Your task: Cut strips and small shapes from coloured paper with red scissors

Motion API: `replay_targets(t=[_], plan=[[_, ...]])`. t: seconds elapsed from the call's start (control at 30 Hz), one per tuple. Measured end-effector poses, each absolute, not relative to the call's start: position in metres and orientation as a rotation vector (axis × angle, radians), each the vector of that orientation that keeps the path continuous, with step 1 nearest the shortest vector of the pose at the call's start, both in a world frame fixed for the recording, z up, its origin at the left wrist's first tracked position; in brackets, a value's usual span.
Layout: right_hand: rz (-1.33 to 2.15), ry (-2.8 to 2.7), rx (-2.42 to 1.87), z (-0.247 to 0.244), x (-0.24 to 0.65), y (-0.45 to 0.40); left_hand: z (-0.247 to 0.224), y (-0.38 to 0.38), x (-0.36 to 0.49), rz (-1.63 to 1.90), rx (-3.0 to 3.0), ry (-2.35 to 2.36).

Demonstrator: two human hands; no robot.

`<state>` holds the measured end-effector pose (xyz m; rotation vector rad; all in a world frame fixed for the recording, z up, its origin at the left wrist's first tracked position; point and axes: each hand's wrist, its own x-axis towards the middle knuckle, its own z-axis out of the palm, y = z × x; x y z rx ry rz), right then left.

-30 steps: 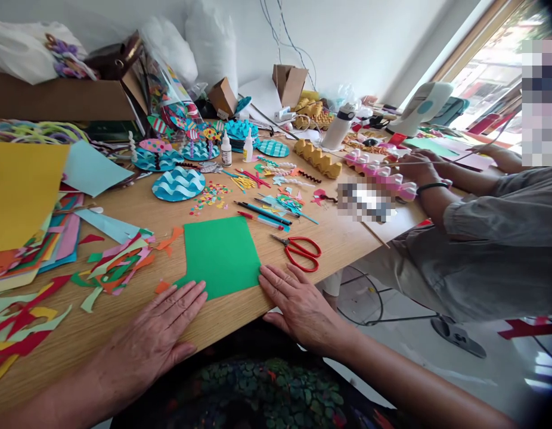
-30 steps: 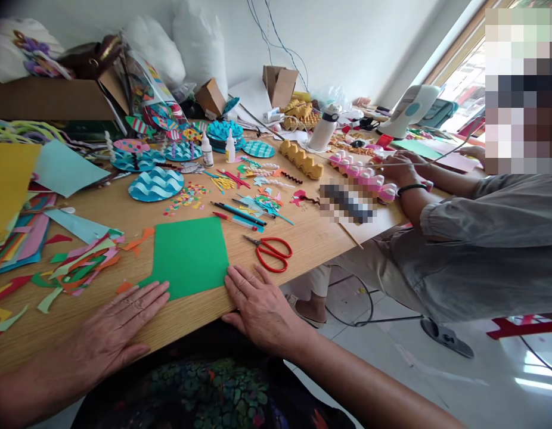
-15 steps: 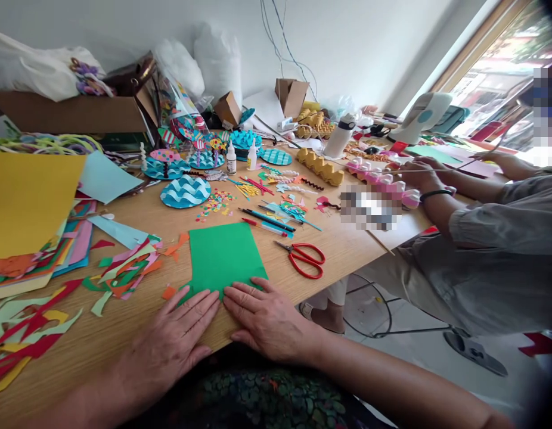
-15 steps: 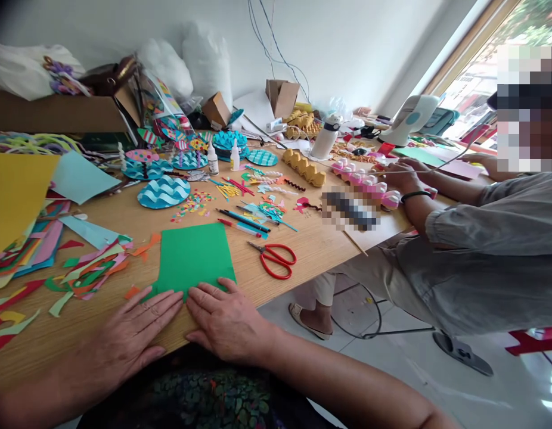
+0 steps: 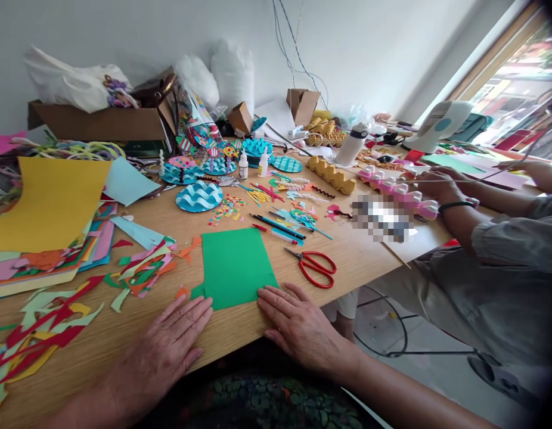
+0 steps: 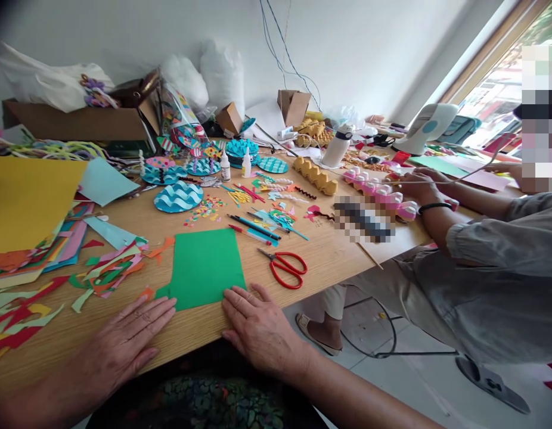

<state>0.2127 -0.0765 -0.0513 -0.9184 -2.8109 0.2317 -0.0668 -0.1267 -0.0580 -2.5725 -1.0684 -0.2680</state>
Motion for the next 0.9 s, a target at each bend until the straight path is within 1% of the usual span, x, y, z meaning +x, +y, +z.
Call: replay_targets(t=[0.37,0.53,0.63,0.73,0.9], plan=[[0.067,-2.655,-1.016,-0.048,0.228,-0.08,-0.06,-0.137,-0.07,-0.303,-2.554,-1.175],[0.057,-2.557,-1.031,-0.046,0.239,-0.071,-0.045,-0.131,-0.075,-0.332,-2.585,-1.139],[0.001,-2.456,-1.165,-0.047,0.253,-0.055,-0.025,-0.119,-0.08,-0.337,-2.58,-1.111],[0.053,-2.376,-1.401,-0.046,0.266,-0.038,-0.006,-0.102,-0.078,-0.377,-2.578,-1.116],[0.064,-2.44,-1.645,-0.036,0.272,-0.021,0.005,-0.066,-0.062,-0.47,-2.759,-1.181]])
